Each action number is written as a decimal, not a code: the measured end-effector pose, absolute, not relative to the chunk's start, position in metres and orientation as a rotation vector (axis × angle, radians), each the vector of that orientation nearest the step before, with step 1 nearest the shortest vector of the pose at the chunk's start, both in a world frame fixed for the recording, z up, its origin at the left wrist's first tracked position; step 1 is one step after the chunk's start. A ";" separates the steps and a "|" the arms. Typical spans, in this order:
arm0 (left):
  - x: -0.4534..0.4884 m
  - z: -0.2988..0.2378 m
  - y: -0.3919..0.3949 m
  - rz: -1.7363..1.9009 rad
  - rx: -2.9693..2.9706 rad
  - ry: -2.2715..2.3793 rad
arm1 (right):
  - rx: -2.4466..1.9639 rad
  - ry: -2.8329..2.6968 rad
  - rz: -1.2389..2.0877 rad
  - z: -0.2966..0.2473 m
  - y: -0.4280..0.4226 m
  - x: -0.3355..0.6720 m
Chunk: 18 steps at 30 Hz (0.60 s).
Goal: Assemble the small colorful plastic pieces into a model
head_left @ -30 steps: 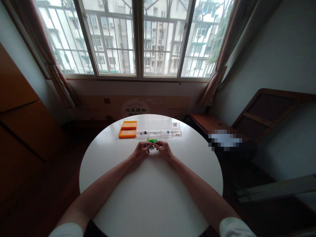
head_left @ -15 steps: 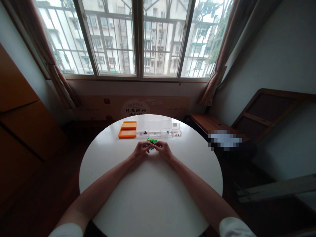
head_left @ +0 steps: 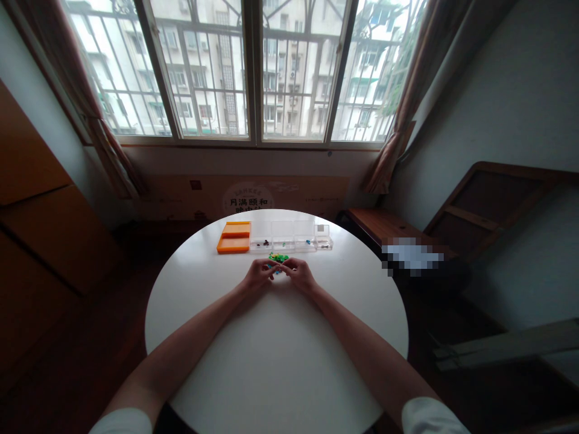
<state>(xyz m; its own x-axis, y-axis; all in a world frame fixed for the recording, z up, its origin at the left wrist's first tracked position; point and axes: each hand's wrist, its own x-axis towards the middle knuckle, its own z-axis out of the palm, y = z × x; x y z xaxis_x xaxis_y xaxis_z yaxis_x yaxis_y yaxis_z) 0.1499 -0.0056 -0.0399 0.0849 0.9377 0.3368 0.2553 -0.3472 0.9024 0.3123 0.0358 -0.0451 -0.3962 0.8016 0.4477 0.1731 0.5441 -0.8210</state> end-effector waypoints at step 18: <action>0.151 -0.037 -0.008 1.317 1.646 1.218 | -0.796 -1.865 0.911 -0.043 0.034 0.311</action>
